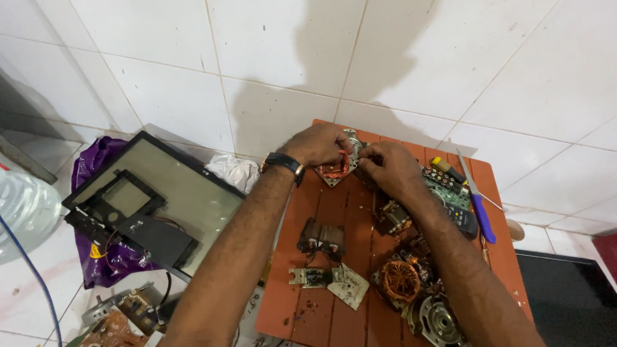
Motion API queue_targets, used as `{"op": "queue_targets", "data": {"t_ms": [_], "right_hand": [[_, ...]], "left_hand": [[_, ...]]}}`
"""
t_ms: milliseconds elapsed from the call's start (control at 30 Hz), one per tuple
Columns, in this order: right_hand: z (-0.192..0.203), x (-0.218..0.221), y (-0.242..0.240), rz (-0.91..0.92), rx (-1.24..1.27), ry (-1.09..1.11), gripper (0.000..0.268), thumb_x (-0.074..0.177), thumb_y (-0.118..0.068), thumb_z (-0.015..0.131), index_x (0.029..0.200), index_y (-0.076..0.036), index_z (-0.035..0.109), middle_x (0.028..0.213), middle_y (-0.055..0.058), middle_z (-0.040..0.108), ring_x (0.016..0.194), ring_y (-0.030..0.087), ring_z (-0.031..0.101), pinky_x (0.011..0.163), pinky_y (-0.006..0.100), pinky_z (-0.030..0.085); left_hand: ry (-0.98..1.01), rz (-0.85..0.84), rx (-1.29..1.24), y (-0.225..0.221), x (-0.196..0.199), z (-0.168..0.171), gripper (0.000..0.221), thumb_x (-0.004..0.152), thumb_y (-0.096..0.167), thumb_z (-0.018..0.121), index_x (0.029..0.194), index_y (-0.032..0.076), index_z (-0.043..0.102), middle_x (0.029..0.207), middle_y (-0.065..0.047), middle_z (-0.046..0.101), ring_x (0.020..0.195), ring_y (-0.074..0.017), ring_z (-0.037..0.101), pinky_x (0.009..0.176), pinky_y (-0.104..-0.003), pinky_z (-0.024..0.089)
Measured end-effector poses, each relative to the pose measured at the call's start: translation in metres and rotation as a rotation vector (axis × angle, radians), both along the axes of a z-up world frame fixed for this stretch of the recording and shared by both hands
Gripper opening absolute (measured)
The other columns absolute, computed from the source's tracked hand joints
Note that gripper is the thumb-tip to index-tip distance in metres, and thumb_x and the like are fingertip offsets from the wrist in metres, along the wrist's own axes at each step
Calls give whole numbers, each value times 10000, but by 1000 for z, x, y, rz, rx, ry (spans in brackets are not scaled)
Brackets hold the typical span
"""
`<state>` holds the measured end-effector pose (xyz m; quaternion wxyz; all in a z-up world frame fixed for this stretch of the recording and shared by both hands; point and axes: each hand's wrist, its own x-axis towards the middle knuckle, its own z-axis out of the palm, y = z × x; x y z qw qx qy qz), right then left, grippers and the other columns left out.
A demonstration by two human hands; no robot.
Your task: Disassembling and scraping components of small electric motors and circuit boards on a small table.
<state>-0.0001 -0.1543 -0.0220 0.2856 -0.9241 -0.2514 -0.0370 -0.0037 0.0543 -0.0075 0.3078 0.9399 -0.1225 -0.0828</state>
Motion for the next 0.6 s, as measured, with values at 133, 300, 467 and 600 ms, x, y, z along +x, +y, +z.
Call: {"op": "queue_targets", "data": {"t_ms": [133,300,467,600], "right_hand": [[-6,7,-2,24,-25,-9,155,981,-218,682,1075,-128,766,1002,139,741,979,376,719,807,492,584],[-2,2,-1,29,-31,-11,141,977,-206,688,1052,-118,767,980,144,743,950,378,725,788,498,588],[-4,4,0,11,-75,-53,116,951,-221,720,1022,-148,774,941,119,747,928,349,734,764,474,599],[-4,5,5,18,-73,-49,112,967,-196,708,1038,-140,775,926,135,751,920,370,733,769,498,597]], "left_hand": [[-30,-5,25,-2,9,-13,374,816,128,655,1156,222,779,1176,-101,750,1191,-365,664,945,-498,572],[-34,4,22,-3,11,-18,350,834,115,648,1137,224,785,1119,-92,765,1154,-359,682,930,-492,575],[-38,-1,3,-3,19,-27,334,818,100,640,1062,259,803,1095,-88,774,1134,-365,689,914,-480,580],[-35,-21,0,0,13,-22,339,802,93,652,1063,247,803,1094,-105,772,1138,-372,687,922,-493,579]]}}
